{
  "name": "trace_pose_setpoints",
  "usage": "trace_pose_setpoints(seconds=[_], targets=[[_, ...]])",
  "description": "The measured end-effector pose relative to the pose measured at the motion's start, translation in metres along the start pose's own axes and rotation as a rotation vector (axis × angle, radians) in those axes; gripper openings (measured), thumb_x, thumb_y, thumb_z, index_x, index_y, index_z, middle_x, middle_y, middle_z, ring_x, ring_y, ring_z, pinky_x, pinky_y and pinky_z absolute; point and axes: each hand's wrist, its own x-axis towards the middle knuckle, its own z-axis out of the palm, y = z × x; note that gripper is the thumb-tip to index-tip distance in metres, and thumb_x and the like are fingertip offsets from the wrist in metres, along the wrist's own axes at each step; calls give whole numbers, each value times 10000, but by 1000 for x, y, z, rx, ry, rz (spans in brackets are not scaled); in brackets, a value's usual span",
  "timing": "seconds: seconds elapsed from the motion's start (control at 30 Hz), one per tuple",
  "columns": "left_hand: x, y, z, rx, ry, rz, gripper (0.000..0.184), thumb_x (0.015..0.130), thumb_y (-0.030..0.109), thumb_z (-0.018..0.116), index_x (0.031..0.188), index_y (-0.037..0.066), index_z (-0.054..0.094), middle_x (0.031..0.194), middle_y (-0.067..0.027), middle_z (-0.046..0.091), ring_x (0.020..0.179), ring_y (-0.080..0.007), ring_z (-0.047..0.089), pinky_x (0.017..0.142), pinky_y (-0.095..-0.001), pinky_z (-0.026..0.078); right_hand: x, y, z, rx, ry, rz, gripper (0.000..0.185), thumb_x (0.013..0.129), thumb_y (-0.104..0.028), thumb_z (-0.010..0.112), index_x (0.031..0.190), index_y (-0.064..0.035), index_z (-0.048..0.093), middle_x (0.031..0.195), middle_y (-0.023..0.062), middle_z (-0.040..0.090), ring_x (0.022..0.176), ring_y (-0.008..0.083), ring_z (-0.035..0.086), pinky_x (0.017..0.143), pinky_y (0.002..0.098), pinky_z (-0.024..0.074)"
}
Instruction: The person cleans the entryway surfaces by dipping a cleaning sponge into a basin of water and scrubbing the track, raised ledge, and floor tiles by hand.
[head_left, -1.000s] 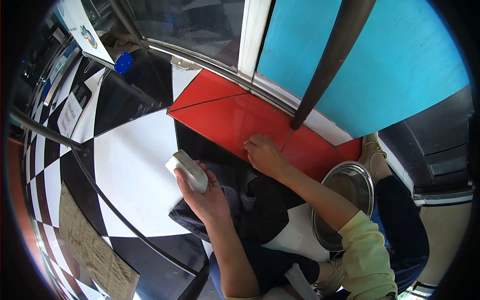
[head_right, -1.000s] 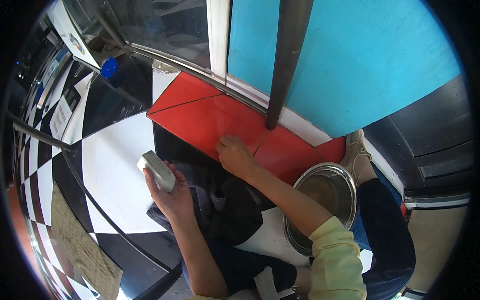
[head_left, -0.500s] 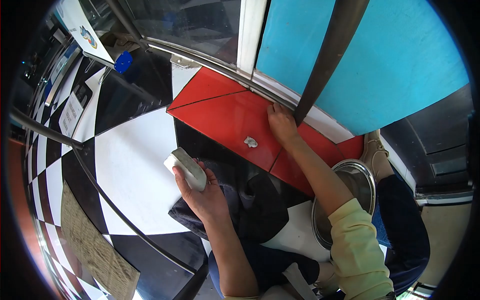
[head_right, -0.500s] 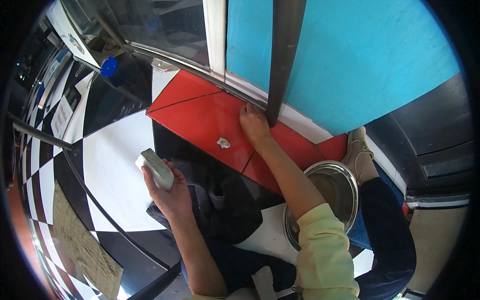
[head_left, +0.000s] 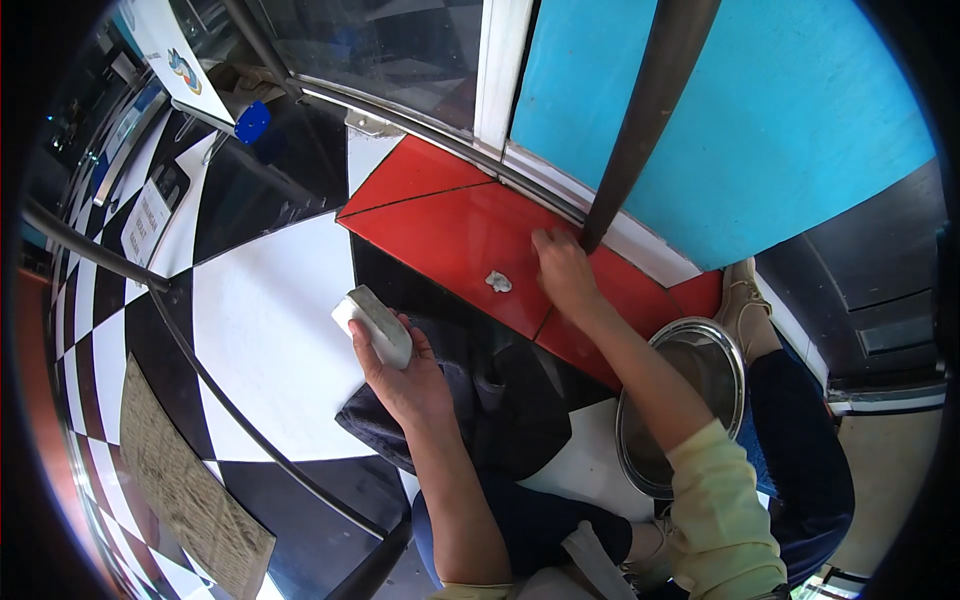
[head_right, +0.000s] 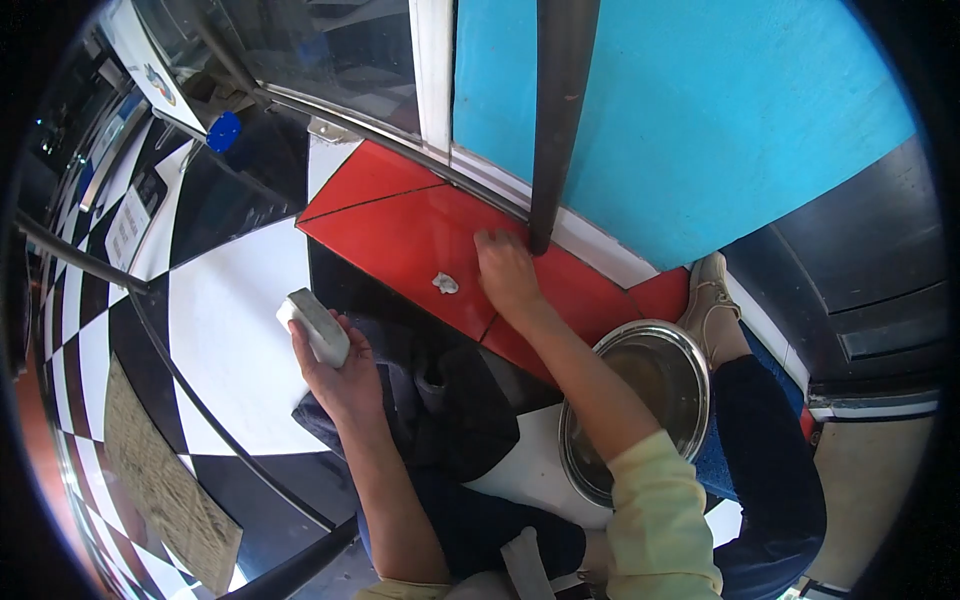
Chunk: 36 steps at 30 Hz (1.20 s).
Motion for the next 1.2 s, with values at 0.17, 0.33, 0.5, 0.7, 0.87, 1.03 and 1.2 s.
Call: trace_pose_setpoints(seconds=[0.17, 0.33, 0.5, 0.7, 0.87, 1.03, 1.2], targets=[[-2, -4, -1, 8, -3, -12, 459, 858, 369, 693, 1187, 104, 515, 970, -70, 585, 865, -169, 565, 750, -272, 457, -81, -24, -109, 337, 173, 271, 129, 776, 40, 600, 882, -30, 579, 877, 148, 616, 833, 301, 633, 718, 405, 495], [-2, -17, -5, 67, -21, -26, 531, 811, 430, 722, 1177, 92, 539, 989, -34, 576, 862, -142, 553, 752, -275, 413, -191, 11, -151, 248, 125, 705, 127, 790, 5, 636, 911, -24, 611, 831, 146, 653, 764, 281, 654, 701, 374, 497], [-1, -43, -14, 234, -29, -40, 455, 830, 406, 703, 1141, 120, 533, 954, -37, 575, 824, -149, 527, 740, -290, 399, -233, 24, -145, 181, 70, 776, 144, 802, -23, 650, 943, -24, 624, 819, 144, 661, 755, 267, 659, 694, 367, 494], [-54, -61, 6, 417, -180, -35, 238, 859, 243, 712, 942, 95, 545, 891, -19, 565, 815, -103, 534, 719, -262, 426, -195, -19, -158, 551, 124, 488, 368, 851, -83, 644, 1214, -65, 589, 1092, 149, 632, 974, 206, 616, 810, 332, 480], [-122, -78, -14, 795, -661, -16, 397, 733, 216, 814, 1001, 52, 570, 929, -55, 578, 840, -133, 553, 754, -272, 458, -156, -57, -174, 1213, 230, 459, 481, 909, -163, 621, 1354, -44, 483, 1233, 145, 563, 1103, 187, 536, 936, 313, 419], [-153, -63, -28, 1181, -847, 429, 495, 694, 293, 834, 1037, 44, 578, 1028, -102, 586, 954, -242, 576, 827, -348, 471, -162, -51, -193, 1151, 99, 405, 408, 898, -169, 647, 1257, 4, 559, 1125, 104, 611, 1022, 154, 562, 908, 291, 426], [-175, -27, -44, 1297, -877, 588, 622, 663, 328, 846, 1150, 57, 568, 1143, -152, 582, 1079, -323, 555, 923, -371, 450, -193, -31, -191, 926, 219, 451, 338, 875, -193, 682, 1147, 4, 637, 986, 80, 656, 896, 142, 596, 809, 275, 461]])
